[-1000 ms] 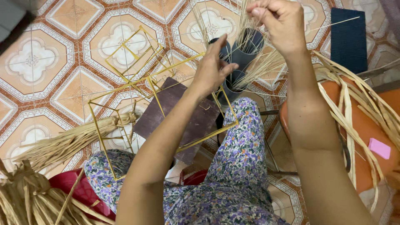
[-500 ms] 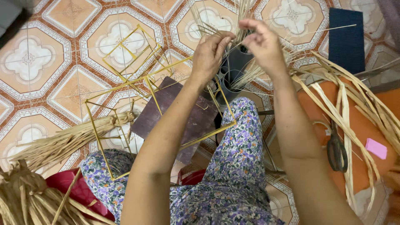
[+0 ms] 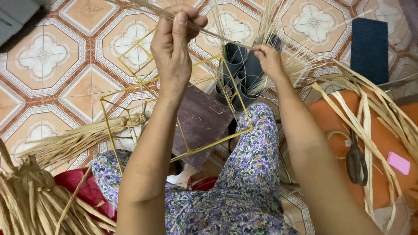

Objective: The person sits on the floor and weaves thin dried plant strips into a yellow wire frame. They use scissors to cut tape and strips, then thread the strips through the frame to build up the basket structure.

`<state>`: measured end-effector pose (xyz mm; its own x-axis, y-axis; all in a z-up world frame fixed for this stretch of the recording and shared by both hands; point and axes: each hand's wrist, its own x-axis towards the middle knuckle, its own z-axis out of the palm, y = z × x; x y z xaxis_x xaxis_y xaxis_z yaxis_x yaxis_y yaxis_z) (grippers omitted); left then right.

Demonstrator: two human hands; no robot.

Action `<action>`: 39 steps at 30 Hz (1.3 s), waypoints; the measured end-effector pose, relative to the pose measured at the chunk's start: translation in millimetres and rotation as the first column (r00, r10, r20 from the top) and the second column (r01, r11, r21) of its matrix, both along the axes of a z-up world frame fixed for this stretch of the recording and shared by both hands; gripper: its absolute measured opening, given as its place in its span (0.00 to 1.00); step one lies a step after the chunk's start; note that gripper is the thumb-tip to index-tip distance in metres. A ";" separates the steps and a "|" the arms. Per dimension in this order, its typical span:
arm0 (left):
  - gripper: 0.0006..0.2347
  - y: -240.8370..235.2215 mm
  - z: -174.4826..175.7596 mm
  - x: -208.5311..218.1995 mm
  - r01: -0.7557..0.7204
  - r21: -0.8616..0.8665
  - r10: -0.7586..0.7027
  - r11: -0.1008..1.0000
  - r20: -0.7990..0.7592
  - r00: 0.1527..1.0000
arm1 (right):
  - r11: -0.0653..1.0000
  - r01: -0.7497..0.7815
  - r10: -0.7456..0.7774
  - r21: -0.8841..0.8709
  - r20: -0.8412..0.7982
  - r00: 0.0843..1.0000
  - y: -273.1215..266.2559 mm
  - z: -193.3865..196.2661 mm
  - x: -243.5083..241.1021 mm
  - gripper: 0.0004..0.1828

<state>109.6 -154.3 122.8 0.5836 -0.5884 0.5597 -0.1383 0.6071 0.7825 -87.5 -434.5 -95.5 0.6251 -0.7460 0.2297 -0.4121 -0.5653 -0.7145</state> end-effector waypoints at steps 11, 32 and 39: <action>0.09 -7.7 -32.1 -23.5 0.001 0.165 -0.025 0.986 0.141 0.990 | 0.942 0.203 -0.275 0.266 0.271 0.922 1.0 3.4 2.6 0.24; 0.13 -75.9 -15.5 -73.6 -0.096 0.276 -0.027 0.956 0.411 0.911 | 0.920 0.292 -0.313 0.263 0.042 0.949 -51.0 -49.6 -7.8 0.23; 0.28 -82.9 -47.9 -71.1 -0.178 0.366 -0.037 0.913 0.510 0.859 | 0.910 0.368 -0.352 0.191 -0.113 0.929 -38.1 -17.7 -1.0 0.14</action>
<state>38.5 -237.2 74.9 0.3375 -0.7861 0.5178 -0.6022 0.2425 0.7606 -88.5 -472.5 -113.1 0.3147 -0.9491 0.0106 -0.6167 -0.2130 -0.7578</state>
